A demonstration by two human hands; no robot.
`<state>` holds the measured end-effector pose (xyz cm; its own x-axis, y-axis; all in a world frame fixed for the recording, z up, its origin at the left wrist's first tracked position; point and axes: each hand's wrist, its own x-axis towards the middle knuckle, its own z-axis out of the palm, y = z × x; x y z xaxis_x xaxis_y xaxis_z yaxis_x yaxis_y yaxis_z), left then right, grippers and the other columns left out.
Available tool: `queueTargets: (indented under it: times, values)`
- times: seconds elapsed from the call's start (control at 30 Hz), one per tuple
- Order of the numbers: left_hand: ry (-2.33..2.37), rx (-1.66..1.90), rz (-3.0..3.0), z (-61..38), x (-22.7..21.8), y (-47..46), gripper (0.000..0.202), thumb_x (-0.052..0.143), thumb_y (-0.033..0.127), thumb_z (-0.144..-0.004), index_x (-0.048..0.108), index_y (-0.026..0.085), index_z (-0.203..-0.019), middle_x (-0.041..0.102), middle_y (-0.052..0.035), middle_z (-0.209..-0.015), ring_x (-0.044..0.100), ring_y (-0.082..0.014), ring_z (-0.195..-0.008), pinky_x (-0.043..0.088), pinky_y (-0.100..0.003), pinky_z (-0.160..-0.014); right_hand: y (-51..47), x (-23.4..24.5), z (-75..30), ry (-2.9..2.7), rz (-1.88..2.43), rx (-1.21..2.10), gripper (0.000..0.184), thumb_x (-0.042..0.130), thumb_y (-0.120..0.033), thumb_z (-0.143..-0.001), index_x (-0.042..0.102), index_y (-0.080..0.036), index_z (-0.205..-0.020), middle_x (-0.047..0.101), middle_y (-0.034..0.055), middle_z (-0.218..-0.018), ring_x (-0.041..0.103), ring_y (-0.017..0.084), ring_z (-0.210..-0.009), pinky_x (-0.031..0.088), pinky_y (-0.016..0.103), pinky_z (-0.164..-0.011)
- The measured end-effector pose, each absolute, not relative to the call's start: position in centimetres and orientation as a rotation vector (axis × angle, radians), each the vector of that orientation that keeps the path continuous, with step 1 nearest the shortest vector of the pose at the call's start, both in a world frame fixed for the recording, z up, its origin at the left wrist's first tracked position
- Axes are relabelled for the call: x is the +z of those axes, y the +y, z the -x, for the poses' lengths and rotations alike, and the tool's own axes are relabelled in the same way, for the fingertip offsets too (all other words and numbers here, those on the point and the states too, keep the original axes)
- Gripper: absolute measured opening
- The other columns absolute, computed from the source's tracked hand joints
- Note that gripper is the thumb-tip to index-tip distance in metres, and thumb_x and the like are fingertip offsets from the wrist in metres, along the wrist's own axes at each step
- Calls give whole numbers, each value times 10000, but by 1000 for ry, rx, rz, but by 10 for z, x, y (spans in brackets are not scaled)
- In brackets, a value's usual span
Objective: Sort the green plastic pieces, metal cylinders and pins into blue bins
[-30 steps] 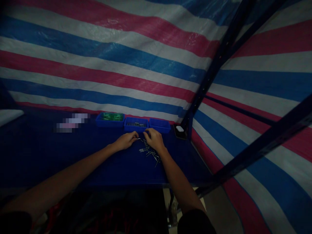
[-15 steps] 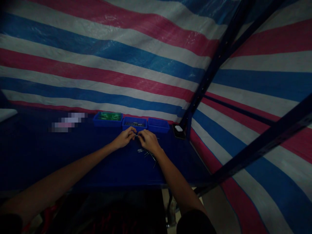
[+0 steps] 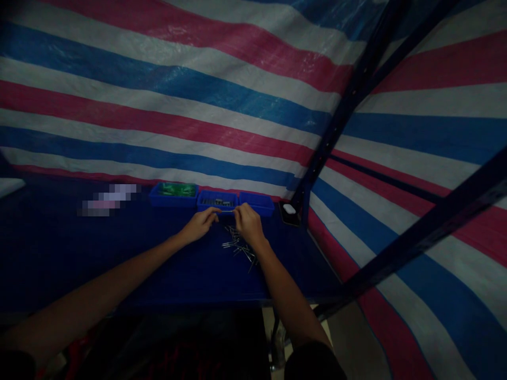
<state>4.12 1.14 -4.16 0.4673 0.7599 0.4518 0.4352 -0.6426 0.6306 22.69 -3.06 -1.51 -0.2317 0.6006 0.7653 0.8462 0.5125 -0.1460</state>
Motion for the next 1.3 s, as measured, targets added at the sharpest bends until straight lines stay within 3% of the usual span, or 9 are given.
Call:
queueTargets:
  times: [0.13, 0.33, 0.57, 0.7, 0.97, 1.13, 1.3]
  values:
    - [1087, 830, -2651, -40, -48, 11, 236, 477, 305, -829, 576, 219, -1025, 570, -60, -1088, 508, -223, -1006, 394, -360, -830, -14, -10, -256, -1542, 1423, -519, 253, 365, -311, -886, 567, -158, -881, 577, 71, -785, 541, 172, -729, 404, 282, -693]
    - [1192, 560, -2847, -42, -40, 1, 139, 511, 274, -824, 601, 234, -922, 612, -45, -970, 497, -235, -971, 328, -392, -809, -3, -21, -272, -1505, 1784, -315, 294, 500, -382, -809, 596, -167, -986, 603, 32, -668, 559, 182, -640, 383, 266, -583]
    - [1065, 494, -2857, -38, -35, 7, 118, 514, 296, -832, 589, 206, -847, 580, -44, -948, 477, -220, -954, 336, -331, -749, -16, -27, -248, -1842, 1528, -104, 265, 496, -357, -822, 616, -172, -969, 588, 7, -643, 539, 140, -600, 386, 246, -600]
    - [1033, 480, -2832, -37, -39, 9, 118, 470, 262, -854, 578, 214, -860, 572, -32, -965, 469, -219, -967, 326, -354, -779, -20, -26, -232, -1934, 1408, 14, 270, 490, -351, -831, 614, -161, -978, 583, 4, -649, 522, 122, -581, 378, 228, -572]
    - [1003, 791, -2615, -41, -41, 14, 185, 359, 225, -884, 523, 155, -836, 570, -63, -863, 501, -191, -852, 378, -320, -772, -29, -24, -221, -2104, 1260, 77, 184, 541, -297, -800, 613, -181, -923, 540, -21, -627, 500, 110, -581, 373, 218, -585]
    - [891, 912, -2456, -42, -38, 13, 219, 338, 245, -876, 514, 171, -768, 554, -25, -745, 512, -162, -743, 393, -283, -708, -32, -25, -216, -2069, 1208, 18, 151, 516, -272, -815, 585, -184, -916, 520, -26, -627, 496, 112, -592, 370, 213, -591]
    - [876, 1103, -2228, -44, -40, 12, 138, 348, 260, -865, 459, 179, -856, 510, 22, -685, 508, -124, -639, 389, -247, -634, -33, -25, -215, -2105, 1135, -50, 127, 490, -251, -829, 588, -181, -873, 538, -4, -665, 504, 121, -615, 381, 219, -605]
